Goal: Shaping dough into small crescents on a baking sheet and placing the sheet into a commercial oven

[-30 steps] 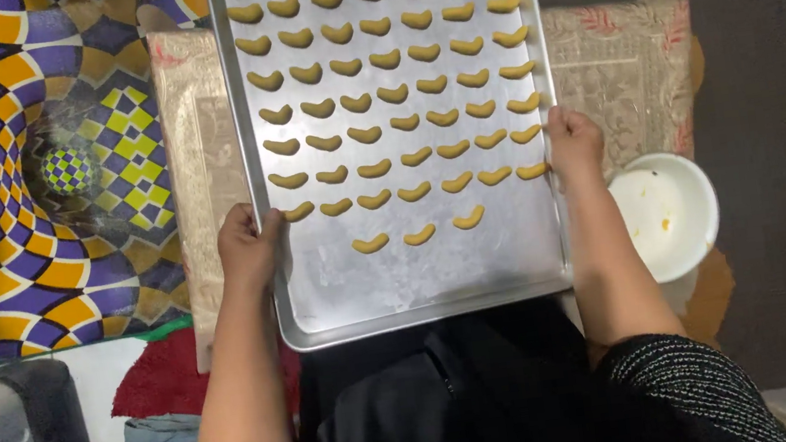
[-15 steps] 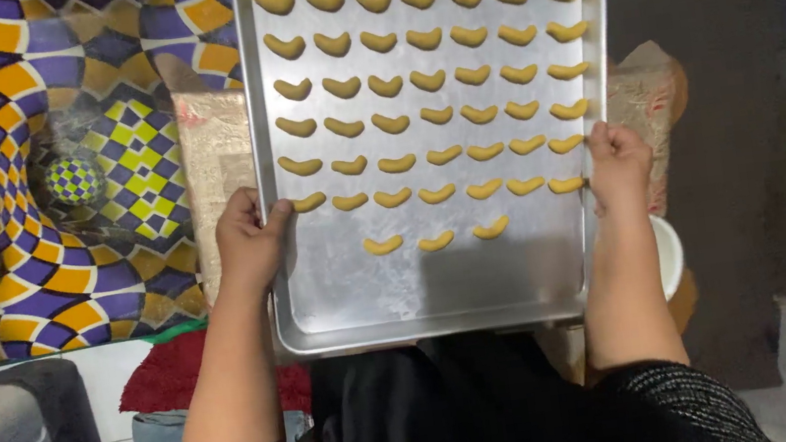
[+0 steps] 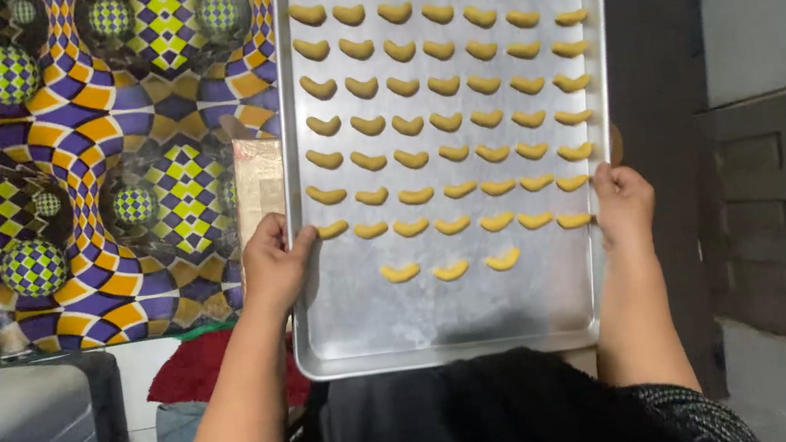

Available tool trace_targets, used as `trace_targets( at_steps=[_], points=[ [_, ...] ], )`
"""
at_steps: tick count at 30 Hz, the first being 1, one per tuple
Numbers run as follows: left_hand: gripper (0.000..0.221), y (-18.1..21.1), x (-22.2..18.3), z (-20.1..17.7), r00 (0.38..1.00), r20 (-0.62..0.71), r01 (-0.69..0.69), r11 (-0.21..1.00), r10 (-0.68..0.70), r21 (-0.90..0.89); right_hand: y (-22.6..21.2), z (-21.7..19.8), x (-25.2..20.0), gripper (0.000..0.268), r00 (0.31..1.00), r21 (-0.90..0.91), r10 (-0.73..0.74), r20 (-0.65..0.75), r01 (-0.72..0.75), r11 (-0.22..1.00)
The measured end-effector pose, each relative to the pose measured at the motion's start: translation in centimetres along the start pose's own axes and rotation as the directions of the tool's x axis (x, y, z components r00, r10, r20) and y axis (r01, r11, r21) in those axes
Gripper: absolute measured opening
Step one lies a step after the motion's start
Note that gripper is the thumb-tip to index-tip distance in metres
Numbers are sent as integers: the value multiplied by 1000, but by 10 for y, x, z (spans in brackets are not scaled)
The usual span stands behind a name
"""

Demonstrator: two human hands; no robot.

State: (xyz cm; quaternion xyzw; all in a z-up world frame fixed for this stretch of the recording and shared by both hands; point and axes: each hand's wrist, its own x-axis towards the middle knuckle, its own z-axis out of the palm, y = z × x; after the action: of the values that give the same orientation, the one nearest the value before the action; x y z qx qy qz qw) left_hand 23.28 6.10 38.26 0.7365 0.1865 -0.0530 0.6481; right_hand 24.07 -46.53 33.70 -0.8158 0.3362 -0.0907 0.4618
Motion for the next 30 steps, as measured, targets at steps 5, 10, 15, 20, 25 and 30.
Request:
trace_targets(
  at_steps=[5,10,15,20,25,30],
  points=[
    [24,19,-9,-18,998,43,-37,998,39,-49,-64,-25,-47,26,1000,50,11,14,-12,999],
    [25,66,-6,-47,990,78,-113,993,115,-36,-73,-28,-55,25,998,37,-21,-59,23,999],
    [24,97,2,-73,982,105,-154,987,157,-37,-144,-23,-105,25,990,-13,-37,-134,36,999],
    [25,98,14,-78,977,141,-163,987,162,-2,-108,-17,-81,23,991,47,-25,-130,31,998],
    [23,100,19,-47,980,119,-155,988,157,-25,-88,-36,-52,23,989,21,-20,-148,23,1000],
    [22,123,12,-24,977,115,-184,983,182,11,-58,-53,-33,25,984,34,-9,-176,15,999]
  ],
)
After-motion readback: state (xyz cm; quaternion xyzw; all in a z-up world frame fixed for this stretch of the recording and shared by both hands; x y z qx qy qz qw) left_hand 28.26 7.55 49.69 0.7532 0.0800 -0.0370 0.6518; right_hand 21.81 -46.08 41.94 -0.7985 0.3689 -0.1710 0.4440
